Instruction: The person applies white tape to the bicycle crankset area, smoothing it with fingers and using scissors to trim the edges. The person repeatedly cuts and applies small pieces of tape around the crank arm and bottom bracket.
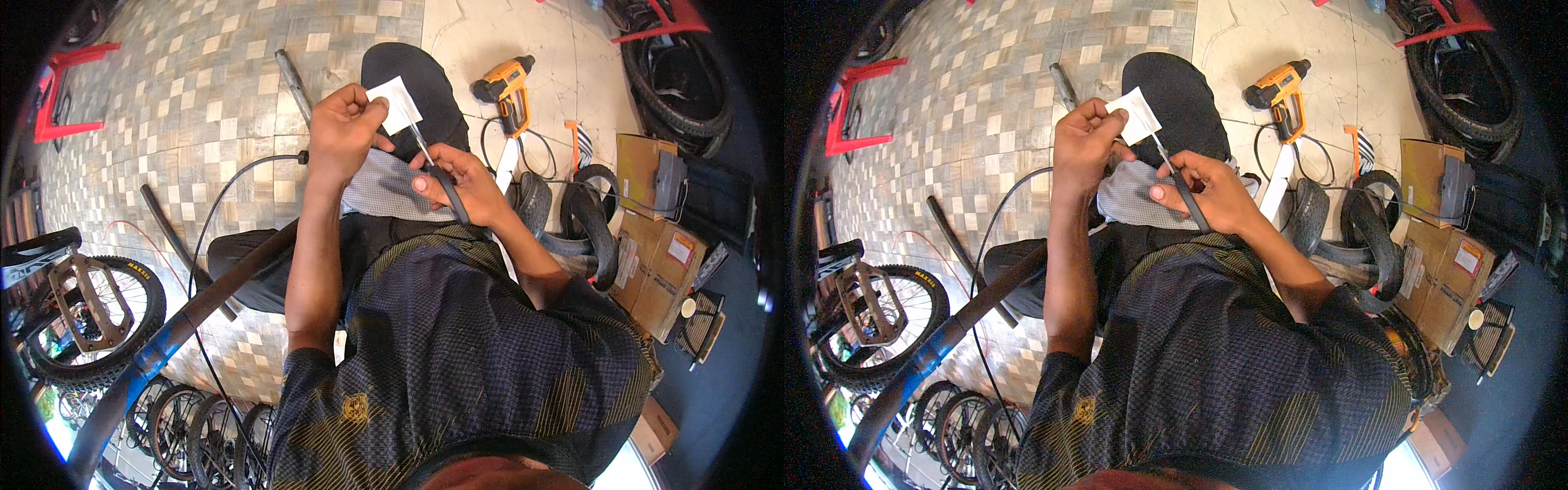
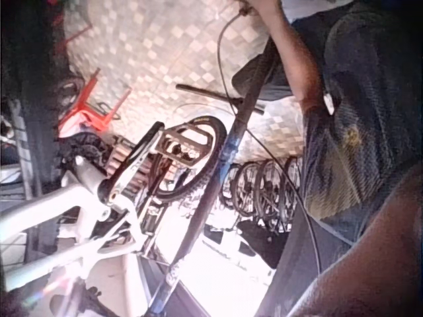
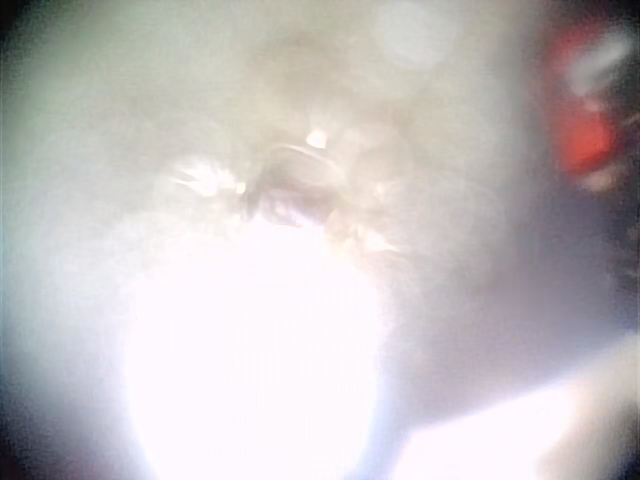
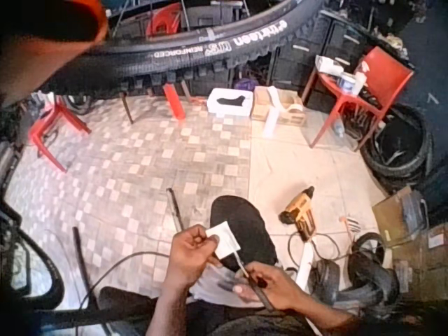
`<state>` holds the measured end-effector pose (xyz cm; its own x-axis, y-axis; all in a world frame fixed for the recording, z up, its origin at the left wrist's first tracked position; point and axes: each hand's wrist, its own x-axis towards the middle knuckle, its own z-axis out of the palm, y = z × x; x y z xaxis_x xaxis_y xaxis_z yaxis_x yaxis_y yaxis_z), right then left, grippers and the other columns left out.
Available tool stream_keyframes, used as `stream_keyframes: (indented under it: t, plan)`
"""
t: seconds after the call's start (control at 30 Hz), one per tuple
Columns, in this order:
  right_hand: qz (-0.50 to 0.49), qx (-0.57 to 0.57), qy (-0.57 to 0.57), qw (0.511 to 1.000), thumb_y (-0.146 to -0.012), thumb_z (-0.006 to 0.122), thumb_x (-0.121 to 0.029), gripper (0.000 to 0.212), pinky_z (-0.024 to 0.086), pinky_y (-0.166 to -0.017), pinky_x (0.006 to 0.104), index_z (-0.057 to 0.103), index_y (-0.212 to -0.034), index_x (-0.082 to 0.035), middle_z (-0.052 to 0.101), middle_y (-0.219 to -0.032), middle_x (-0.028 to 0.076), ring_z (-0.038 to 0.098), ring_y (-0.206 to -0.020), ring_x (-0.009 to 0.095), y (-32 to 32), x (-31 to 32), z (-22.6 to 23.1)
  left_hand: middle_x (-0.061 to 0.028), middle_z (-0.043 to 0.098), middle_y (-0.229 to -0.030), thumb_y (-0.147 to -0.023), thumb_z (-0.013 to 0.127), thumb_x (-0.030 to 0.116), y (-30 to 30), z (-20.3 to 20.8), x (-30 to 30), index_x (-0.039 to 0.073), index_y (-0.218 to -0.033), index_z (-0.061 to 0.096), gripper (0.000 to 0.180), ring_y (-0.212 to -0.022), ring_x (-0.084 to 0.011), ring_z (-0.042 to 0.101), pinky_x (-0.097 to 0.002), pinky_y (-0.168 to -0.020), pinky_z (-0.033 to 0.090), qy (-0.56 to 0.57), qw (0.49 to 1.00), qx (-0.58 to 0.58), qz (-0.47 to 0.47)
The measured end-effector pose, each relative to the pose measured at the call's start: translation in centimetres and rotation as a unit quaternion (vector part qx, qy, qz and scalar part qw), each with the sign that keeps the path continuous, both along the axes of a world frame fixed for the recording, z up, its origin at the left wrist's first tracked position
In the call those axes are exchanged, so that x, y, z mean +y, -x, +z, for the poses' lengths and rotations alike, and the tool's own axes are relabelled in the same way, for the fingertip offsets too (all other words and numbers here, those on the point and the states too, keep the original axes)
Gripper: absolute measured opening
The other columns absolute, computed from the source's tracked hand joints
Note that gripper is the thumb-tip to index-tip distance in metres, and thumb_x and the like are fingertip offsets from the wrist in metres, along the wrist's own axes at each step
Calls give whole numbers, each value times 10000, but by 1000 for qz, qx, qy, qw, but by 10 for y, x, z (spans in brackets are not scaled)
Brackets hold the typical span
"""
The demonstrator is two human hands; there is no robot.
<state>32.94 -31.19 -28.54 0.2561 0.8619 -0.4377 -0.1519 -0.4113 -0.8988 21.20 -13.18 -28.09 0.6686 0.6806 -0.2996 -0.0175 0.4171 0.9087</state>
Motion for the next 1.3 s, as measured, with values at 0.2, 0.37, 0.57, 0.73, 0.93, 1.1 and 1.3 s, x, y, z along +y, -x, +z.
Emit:
stream_keyframes:
  t: [0.2,0.37,0.57,0.73,0.93,1.1,1.3]
  plan:
    - [42,-35,13,998,-912,804,-358,414,453,-595,231,661,-1137,-42,579,-756,-23,540,-658,62,-5,-3,-1,-59,641,-737,-954,657,42,0,-5,1,-11,-810,593,166,-574,-80,592,-242,-493,573,3,1000,-14,-2]
    - [52,-33,15,998,-931,786,-347,409,515,-623,234,648,-1163,-40,600,-825,-2,574,-702,72,-7,-5,-4,-102,685,-803,-975,651,43,0,-13,2,-24,-878,607,126,-602,-112,644,-256,-524,595,-7,1000,-8,-25]
    - [2,-19,-13,1000,-894,832,-368,376,315,-516,219,689,-1066,-66,541,-608,-71,470,-547,23,-3,-5,-7,-122,700,-838,-978,650,49,-1,-18,2,-46,-923,624,113,-638,-116,666,-250,-537,611,0,999,-10,-34]
    - [-13,-10,-1,1000,-897,830,-365,356,304,-494,213,688,-1033,-69,535,-587,-76,466,-520,18,-2,-6,-3,-93,680,-787,-964,640,25,-6,-15,-2,-18,-844,603,133,-623,-89,642,-238,-538,606,23,999,-25,-16]
    - [-12,-42,15,999,-896,833,-346,330,300,-483,217,693,-995,-64,529,-580,-76,446,-512,12,-4,-7,-7,-115,696,-825,-981,637,34,-6,-25,1,-34,-895,616,112,-647,-105,661,-248,-559,620,22,999,-40,-29]
    - [-24,-49,34,998,-893,836,-338,318,300,-482,219,697,-973,-63,533,-581,-73,445,-514,10,-3,-5,-4,-107,689,-809,-981,633,34,-10,-25,1,-32,-876,614,125,-652,-99,654,-254,-559,618,21,999,-37,-27]
    - [-23,-60,50,997,-901,828,-312,299,329,-468,214,690,-967,-55,538,-576,-62,463,-498,17,-5,-6,-4,-107,685,-805,-979,636,35,-10,-25,1,-25,-868,608,130,-648,-100,649,-257,-561,620,32,998,-35,-29]
